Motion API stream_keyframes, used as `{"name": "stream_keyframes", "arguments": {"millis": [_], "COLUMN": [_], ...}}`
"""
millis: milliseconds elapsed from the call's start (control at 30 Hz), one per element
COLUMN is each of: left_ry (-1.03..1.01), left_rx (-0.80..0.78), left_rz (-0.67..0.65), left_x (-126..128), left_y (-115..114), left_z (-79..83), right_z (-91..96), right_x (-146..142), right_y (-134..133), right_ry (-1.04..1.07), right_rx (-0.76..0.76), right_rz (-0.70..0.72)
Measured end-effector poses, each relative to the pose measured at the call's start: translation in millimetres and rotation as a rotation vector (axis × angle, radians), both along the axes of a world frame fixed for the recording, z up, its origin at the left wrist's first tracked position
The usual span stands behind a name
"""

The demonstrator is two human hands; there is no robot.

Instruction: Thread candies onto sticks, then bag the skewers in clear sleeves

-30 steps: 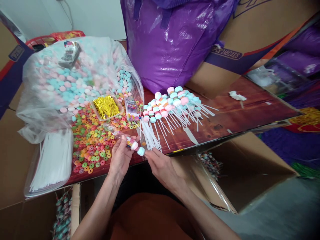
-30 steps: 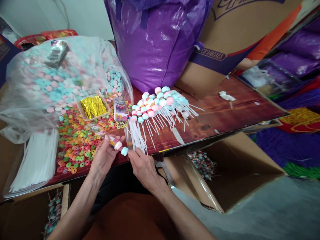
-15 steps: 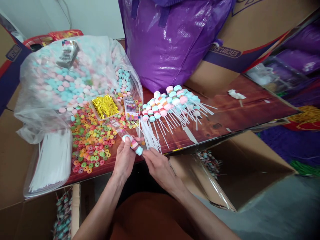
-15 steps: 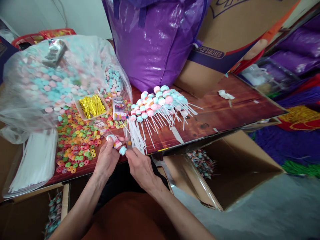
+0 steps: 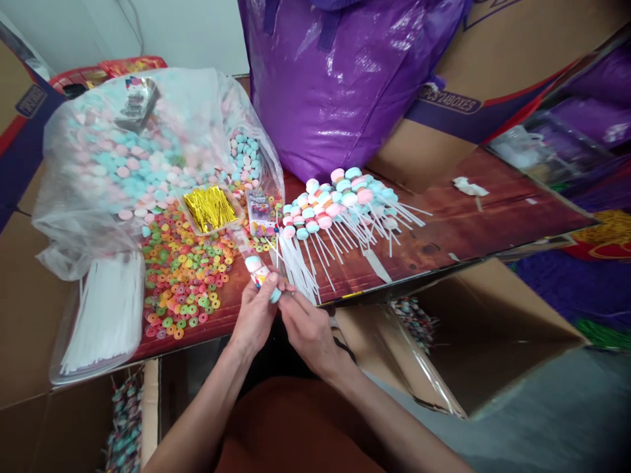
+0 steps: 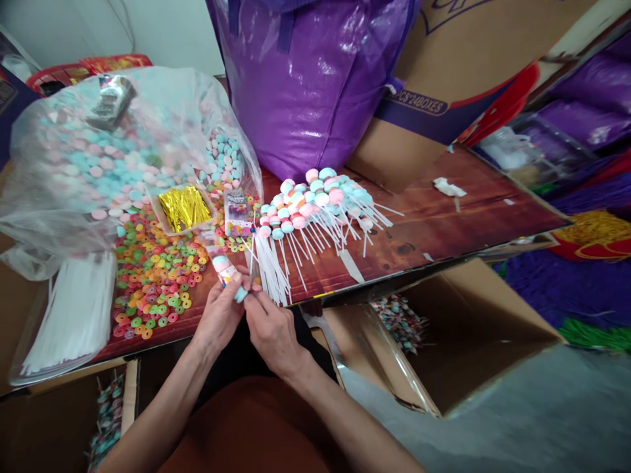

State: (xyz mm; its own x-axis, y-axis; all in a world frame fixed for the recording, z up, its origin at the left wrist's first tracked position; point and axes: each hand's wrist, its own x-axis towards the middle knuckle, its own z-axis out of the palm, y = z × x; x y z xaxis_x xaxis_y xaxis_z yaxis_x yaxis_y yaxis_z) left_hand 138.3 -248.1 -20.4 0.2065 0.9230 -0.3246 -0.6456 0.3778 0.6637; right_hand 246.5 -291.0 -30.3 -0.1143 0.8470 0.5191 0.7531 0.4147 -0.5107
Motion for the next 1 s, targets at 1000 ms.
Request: {"name": "stream_keyframes", "arguments": {"millis": [1000], "left_ry": [0.126], "left_rx": [-0.062], "left_rz": [0.085], "left_x": [-40], "left_y": [18], "left_z": [4.4], "right_z": [11.2], "right_x": [3], "right_y": [11], "right_ry": [0.254], "right_rx": [-0.251], "right_rz": [0.151]}}
